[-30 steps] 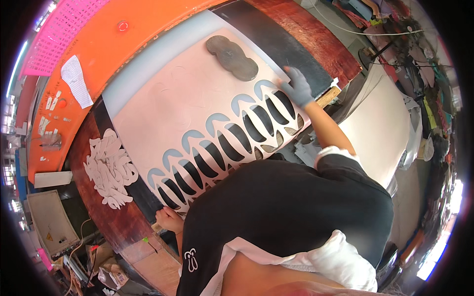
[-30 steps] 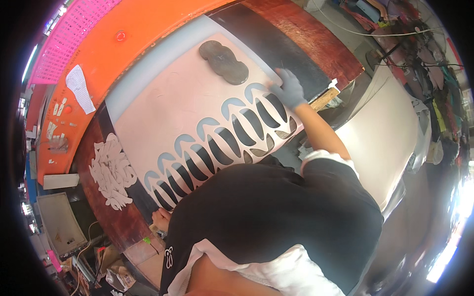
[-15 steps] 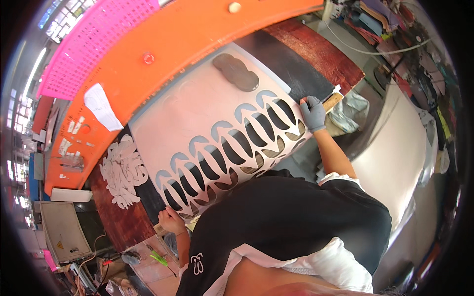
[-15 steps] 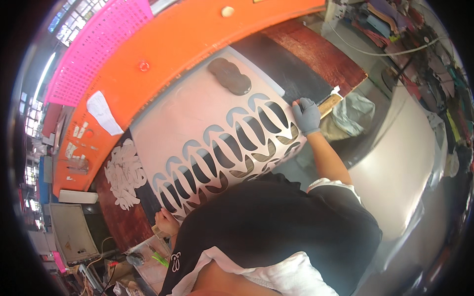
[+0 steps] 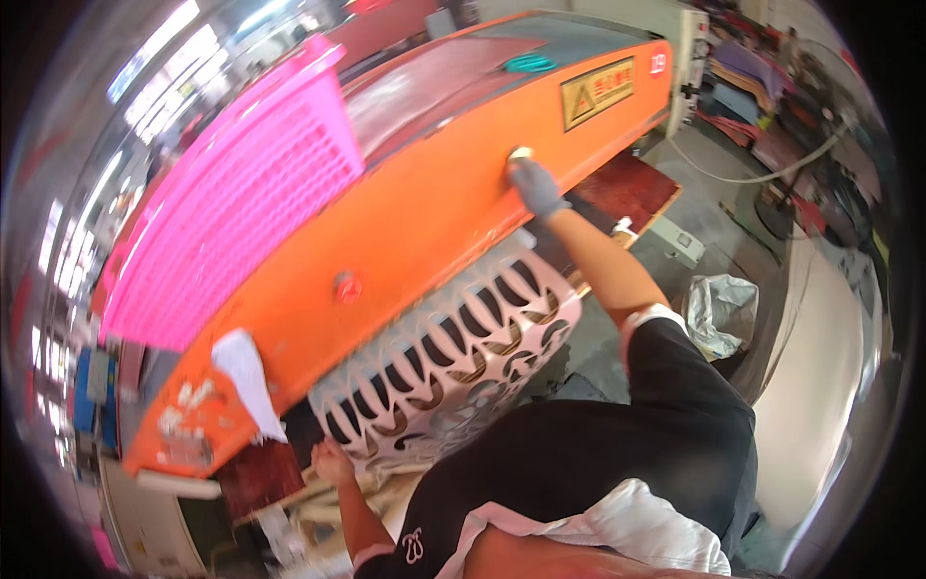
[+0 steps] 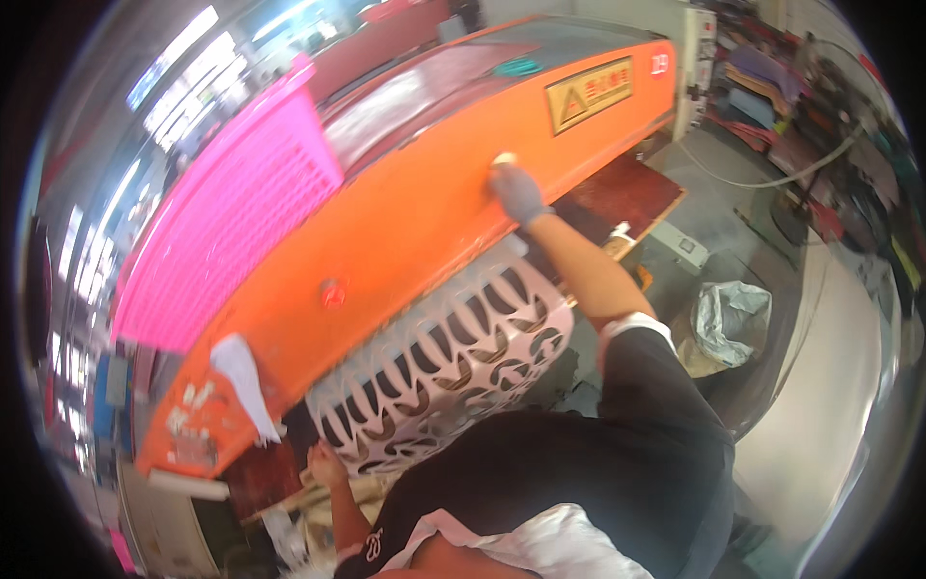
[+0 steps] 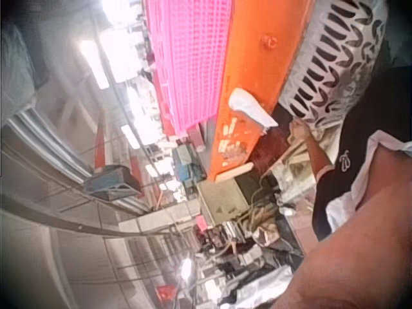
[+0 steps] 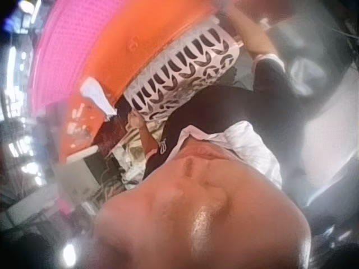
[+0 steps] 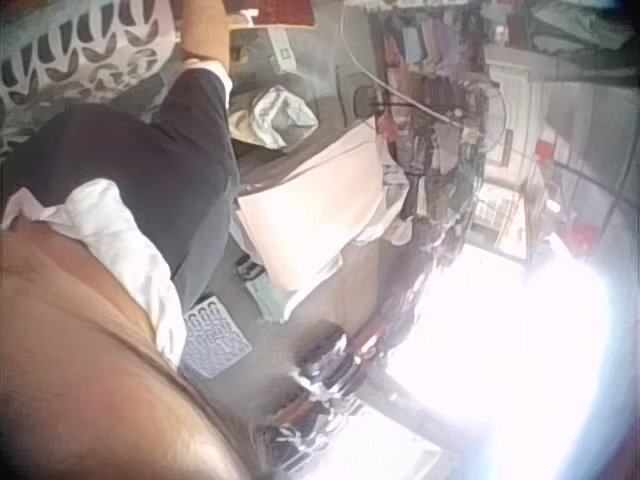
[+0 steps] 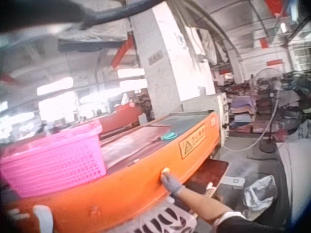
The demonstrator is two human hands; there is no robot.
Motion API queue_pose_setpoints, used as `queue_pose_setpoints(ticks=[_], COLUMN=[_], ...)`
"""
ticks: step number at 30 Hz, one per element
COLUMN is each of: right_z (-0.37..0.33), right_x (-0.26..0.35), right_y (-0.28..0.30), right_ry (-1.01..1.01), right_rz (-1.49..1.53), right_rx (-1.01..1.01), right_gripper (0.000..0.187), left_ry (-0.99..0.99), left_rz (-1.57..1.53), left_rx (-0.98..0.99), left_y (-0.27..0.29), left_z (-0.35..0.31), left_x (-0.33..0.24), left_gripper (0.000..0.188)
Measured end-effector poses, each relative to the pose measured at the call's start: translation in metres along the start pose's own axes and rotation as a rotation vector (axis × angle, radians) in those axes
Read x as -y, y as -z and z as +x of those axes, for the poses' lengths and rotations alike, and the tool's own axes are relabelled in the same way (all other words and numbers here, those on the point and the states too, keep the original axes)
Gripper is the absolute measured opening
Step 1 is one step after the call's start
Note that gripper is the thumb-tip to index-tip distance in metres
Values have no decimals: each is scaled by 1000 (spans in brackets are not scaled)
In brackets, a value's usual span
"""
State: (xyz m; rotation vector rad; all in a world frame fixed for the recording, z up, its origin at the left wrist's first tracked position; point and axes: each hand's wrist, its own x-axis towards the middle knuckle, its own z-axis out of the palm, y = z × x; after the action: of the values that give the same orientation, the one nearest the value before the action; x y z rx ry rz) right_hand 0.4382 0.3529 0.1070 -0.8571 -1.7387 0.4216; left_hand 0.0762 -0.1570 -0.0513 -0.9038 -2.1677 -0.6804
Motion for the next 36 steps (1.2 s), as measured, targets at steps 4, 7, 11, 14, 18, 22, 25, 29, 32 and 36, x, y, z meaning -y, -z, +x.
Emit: queue_pose_setpoints(ticks=[4,7,11,14,18,22,25,29,32,36], right_z=[9,-16,-50,-61,-65,-75,-96,-120,-112,-118], right_x=[-35,-54,-71,-84,-94,-85,-79,-75,-62,-44], right_y=[-22,-23,-25,-31,-25,-6,1,-10,-20,14], right_ry=[30,12,108,131,78,114,131,-31,-65,182], right_rz=[64,-168,-415,-394,-465,-463,-456,-484,-524,-578], right_rx=[25,224,444,250,291,355,337,501,613,302], right_gripper=[27,22,17,19,23,31,38,43,42,37], left_ry=[158,133,256,281,244,235,211,194,172,45], left_rz=[22,25,48,22,-65,-25,-13,-9,25,111], left_rx=[142,252,143,133,230,215,216,239,256,305], left_y=[-57,-77,-82,-82,-86,-82,-75,-78,-78,-26], left_z=[74,109,101,81,76,79,63,49,66,52], left_x=[4,5,13,20,13,-4,-1,29,42,19], left_gripper=[44,38,39,42,41,39,38,36,34,32])
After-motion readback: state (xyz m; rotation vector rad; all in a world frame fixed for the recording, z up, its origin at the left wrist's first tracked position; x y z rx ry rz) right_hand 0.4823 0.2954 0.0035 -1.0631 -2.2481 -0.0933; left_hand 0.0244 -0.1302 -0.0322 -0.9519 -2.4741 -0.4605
